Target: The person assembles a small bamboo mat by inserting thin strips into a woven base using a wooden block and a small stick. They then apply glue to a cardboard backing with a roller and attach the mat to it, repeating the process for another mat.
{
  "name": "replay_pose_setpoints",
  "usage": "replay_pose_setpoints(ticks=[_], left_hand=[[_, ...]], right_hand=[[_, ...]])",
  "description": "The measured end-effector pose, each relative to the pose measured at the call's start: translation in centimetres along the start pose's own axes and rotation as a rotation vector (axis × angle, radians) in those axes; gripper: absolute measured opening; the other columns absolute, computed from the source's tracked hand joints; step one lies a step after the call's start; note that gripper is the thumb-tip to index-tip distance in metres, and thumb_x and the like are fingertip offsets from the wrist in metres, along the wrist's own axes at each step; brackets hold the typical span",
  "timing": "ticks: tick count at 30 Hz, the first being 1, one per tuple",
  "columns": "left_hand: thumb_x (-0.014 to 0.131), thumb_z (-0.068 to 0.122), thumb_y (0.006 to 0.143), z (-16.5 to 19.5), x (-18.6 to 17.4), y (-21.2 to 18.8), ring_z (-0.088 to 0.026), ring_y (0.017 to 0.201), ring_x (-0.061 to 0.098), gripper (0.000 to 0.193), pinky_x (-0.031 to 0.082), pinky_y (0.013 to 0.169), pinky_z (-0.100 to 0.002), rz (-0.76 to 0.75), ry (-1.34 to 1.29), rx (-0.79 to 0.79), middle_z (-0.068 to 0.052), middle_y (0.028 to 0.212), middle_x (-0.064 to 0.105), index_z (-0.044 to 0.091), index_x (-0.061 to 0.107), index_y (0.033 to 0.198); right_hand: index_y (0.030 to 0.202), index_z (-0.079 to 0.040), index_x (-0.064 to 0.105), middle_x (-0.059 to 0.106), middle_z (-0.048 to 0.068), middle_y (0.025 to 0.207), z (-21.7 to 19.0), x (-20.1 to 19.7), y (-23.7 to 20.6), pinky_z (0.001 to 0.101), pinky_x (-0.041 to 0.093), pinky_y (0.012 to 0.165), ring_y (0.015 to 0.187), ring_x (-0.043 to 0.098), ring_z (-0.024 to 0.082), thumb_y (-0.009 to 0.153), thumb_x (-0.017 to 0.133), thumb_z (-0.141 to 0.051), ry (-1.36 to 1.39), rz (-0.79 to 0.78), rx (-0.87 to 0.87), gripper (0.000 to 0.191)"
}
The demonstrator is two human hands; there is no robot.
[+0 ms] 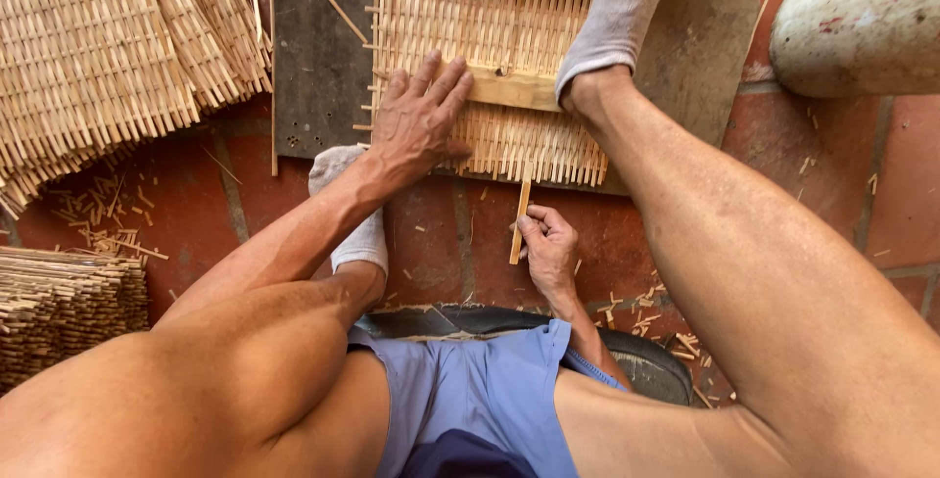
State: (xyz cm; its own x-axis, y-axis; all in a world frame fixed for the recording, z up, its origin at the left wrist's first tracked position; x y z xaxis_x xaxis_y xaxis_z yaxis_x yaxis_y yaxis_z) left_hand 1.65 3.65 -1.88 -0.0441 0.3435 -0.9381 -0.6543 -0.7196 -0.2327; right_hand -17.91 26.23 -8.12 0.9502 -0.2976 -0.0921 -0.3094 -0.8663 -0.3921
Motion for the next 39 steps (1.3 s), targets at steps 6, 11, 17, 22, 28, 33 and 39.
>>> replay_pose_setpoints(ticks=[6, 11, 17, 22, 28, 33, 39], left_hand=[[0.078, 0.066, 0.075, 0.3, -0.7, -0.1, -0.035, 0.155, 0.014, 0.116, 0.014, 0.123, -0.059, 0.005, -0.018, -0.003, -0.01, 0.17, 0.018, 0.01, 0.026, 0.161], [0.08, 0.037, 0.077, -0.5, -1.4, 0.3, -0.028, 0.153, 0.021, 0.096, 0.016, 0.123, -0.056, -0.076, -0.061, -0.016, -0.002, 0.167, 0.025, 0.018, 0.034, 0.158], [0.069, 0.01, 0.081, -1.4, -2.3, 0.8, -0.025, 0.151, 0.028, 0.08, 0.019, 0.123, -0.053, -0.082, -0.111, -0.008, 0.0, 0.165, 0.032, 0.02, 0.041, 0.155], [0.065, 0.007, 0.081, -1.5, -2.0, 0.8, -0.025, 0.151, 0.027, 0.078, 0.019, 0.122, -0.053, -0.093, -0.107, -0.013, 0.0, 0.165, 0.031, 0.021, 0.041, 0.154], [0.061, 0.007, 0.088, -1.9, -1.9, 1.0, -0.026, 0.151, 0.027, 0.073, 0.022, 0.12, -0.053, -0.089, -0.107, 0.01, 0.0, 0.165, 0.03, 0.02, 0.039, 0.156], [0.062, 0.004, 0.082, -1.7, -1.8, 0.7, -0.025, 0.15, 0.026, 0.079, 0.019, 0.119, -0.056, -0.1, -0.062, 0.004, 0.001, 0.164, 0.029, 0.021, 0.038, 0.155], [0.059, 0.002, 0.083, -1.9, -1.8, 0.8, -0.025, 0.15, 0.029, 0.076, 0.022, 0.12, -0.053, -0.068, -0.107, 0.002, 0.001, 0.165, 0.032, 0.022, 0.043, 0.154]], right_hand=[[0.112, 0.004, 0.069, 0.075, 0.01, 0.086, 0.1, -0.2, -0.8, 0.0197, 0.052, 0.048, 0.063, 0.065, 0.006, 0.098, 0.067, -0.011, 0.036, -0.01, 0.056, 0.021], [0.11, 0.003, 0.07, 0.077, 0.008, 0.085, -1.0, 0.1, -1.6, 0.0213, 0.055, 0.05, 0.066, 0.069, 0.008, 0.097, 0.067, -0.01, -0.177, -0.033, 0.001, 0.019], [0.112, 0.003, 0.069, 0.077, 0.009, 0.088, -1.8, 3.2, -1.2, 0.0253, 0.056, 0.053, 0.07, 0.069, 0.01, 0.096, 0.069, -0.012, -0.072, -0.184, -0.007, 0.022], [0.111, 0.003, 0.071, 0.077, 0.011, 0.085, -1.9, 4.2, -0.8, 0.0268, 0.056, 0.055, 0.069, 0.069, 0.014, 0.096, 0.07, -0.012, -0.171, -0.18, -0.002, 0.022], [0.111, 0.003, 0.07, 0.078, 0.009, 0.09, -2.1, 4.5, -1.1, 0.0238, 0.059, 0.061, 0.078, 0.074, 0.012, 0.097, 0.069, -0.012, -0.183, -0.211, -0.09, 0.021], [0.111, 0.003, 0.071, 0.075, 0.008, 0.082, -1.6, 5.0, -0.8, 0.0245, 0.055, 0.053, 0.065, 0.066, 0.011, 0.096, 0.07, -0.013, -0.198, -0.245, 0.02, 0.022], [0.112, 0.003, 0.071, 0.075, 0.007, 0.083, -1.2, 5.4, 0.2, 0.0232, 0.054, 0.052, 0.064, 0.065, 0.009, 0.097, 0.069, -0.014, -0.135, -0.23, 0.03, 0.022]])
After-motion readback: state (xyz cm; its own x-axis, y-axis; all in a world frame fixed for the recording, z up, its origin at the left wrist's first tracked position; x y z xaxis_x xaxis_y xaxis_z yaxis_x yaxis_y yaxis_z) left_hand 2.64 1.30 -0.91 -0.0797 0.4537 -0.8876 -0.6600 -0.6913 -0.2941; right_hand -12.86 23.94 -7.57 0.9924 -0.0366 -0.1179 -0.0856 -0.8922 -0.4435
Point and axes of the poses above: each hand's wrist, its own y-axis towards the middle knuckle, its own x-axis out of the palm, z = x × y, the point moved 2 cm from there along y, towards the middle knuckle
